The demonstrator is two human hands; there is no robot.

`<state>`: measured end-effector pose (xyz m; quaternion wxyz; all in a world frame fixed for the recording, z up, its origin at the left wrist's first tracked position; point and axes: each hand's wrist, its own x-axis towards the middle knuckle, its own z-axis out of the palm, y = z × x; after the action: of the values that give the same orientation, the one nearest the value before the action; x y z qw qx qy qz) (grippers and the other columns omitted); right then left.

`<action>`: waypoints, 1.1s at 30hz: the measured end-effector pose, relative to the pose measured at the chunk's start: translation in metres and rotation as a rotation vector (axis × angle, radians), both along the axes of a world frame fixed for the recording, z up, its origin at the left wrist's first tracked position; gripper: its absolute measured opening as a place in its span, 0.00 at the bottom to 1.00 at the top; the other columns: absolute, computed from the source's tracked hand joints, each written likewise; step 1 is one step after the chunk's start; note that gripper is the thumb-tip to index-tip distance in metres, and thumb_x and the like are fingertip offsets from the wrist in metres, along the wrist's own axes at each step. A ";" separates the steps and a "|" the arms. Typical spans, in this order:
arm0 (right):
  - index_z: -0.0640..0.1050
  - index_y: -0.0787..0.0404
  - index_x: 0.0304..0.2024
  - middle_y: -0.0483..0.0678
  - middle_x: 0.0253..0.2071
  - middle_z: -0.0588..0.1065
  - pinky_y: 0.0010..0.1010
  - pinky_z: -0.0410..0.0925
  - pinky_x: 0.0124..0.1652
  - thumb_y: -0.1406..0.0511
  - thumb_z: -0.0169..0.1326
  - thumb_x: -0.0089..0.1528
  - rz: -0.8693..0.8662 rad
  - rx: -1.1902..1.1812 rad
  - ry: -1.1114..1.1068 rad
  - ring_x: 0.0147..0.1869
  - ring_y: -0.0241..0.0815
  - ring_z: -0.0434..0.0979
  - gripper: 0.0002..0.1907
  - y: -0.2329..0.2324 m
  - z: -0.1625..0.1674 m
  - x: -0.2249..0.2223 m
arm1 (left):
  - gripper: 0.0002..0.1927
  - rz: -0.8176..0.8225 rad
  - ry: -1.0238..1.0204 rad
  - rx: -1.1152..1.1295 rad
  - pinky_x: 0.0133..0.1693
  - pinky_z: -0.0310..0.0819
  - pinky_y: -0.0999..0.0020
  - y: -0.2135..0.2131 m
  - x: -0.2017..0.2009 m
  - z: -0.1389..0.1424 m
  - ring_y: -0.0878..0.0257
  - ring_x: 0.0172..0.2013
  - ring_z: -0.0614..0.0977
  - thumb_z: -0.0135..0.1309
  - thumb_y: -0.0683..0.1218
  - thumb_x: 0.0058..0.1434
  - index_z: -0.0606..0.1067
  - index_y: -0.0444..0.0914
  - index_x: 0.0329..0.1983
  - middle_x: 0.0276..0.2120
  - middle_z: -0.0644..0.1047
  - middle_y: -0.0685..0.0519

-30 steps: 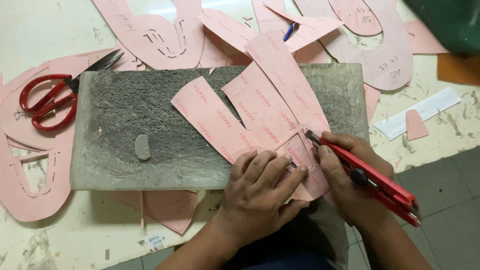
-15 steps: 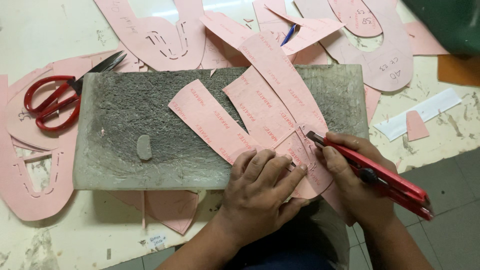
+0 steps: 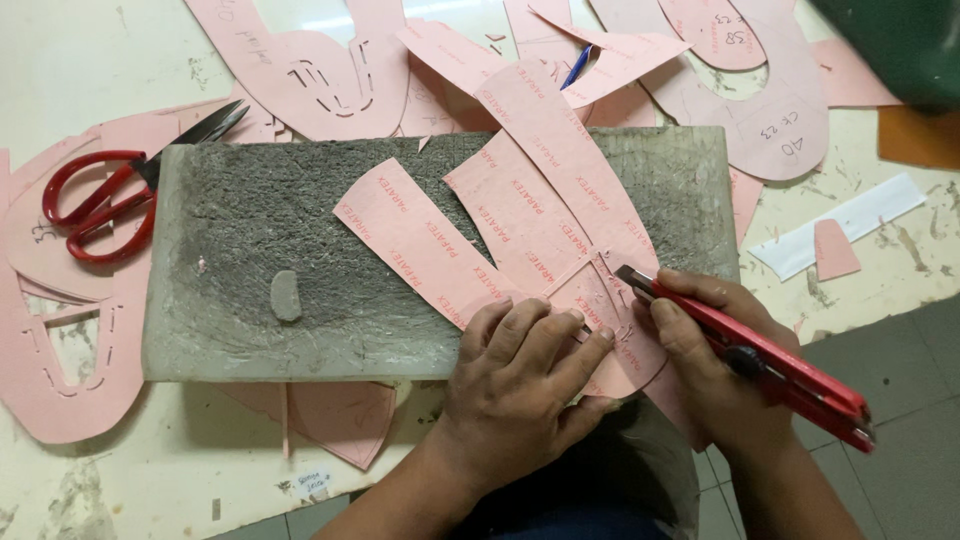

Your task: The person uses a utility knife to cut pink foam pieces on a cutting board. They follow pre-drawn outlines, trim edges, and remove small cutouts to shape the material.

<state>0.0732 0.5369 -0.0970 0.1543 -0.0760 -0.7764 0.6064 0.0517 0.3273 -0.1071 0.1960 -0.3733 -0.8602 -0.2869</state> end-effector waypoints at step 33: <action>0.72 0.70 0.53 0.57 0.42 0.77 0.44 0.76 0.47 0.60 0.49 0.66 -0.382 -0.687 -0.085 0.46 0.51 0.81 0.20 0.067 0.000 0.085 | 0.19 0.018 0.075 -0.112 0.67 0.55 0.49 -0.012 0.028 0.004 0.53 0.64 0.72 0.50 0.44 0.68 0.77 0.46 0.61 0.63 0.74 0.51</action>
<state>0.1584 0.6036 -0.0967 0.1975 -0.2913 -0.5060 0.7874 0.0796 0.3151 -0.1034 0.2095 -0.3863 -0.8703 -0.2224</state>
